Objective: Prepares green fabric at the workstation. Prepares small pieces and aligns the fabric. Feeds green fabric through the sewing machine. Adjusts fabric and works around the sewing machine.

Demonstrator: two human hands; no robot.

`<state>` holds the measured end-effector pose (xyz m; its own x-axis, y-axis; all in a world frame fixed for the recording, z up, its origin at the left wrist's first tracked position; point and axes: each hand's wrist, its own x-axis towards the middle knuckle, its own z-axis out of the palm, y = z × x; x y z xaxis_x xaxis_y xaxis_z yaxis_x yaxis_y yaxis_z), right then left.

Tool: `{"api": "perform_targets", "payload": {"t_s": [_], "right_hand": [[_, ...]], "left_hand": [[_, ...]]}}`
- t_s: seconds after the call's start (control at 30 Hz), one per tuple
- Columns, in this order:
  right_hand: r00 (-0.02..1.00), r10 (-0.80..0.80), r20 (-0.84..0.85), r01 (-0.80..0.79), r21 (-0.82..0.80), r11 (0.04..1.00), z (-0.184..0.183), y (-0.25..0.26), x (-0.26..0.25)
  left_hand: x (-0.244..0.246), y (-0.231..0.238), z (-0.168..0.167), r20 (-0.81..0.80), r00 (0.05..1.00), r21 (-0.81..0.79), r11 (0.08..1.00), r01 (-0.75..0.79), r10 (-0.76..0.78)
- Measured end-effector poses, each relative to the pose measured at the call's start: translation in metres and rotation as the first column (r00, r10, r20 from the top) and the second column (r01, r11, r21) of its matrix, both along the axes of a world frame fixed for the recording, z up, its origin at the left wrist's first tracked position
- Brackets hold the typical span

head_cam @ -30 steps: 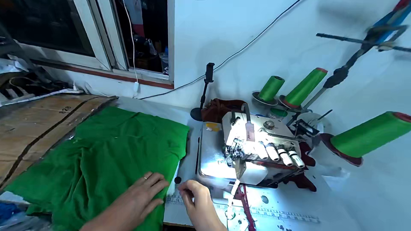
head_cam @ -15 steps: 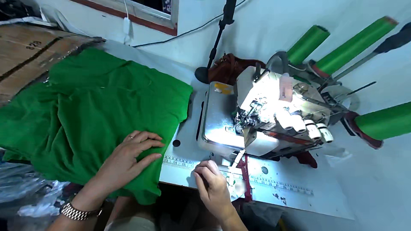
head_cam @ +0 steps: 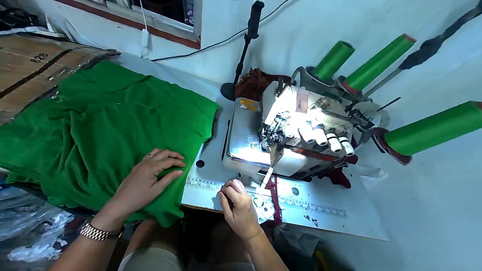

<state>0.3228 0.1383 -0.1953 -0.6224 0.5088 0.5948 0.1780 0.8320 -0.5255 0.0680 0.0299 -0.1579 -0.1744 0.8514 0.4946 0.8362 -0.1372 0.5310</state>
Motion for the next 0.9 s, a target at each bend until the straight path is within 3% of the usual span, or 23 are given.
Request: {"api": "perform_targets", "payload": {"t_s": [0.9], "right_hand": [[1.000,-0.027,0.002,0.027,0.020,0.999,0.0004,-0.0026,-0.0013]], "left_hand": [[0.0023,-0.0034,0.0002,0.044,0.999,0.053,0.999,-0.011,0.008]]}}
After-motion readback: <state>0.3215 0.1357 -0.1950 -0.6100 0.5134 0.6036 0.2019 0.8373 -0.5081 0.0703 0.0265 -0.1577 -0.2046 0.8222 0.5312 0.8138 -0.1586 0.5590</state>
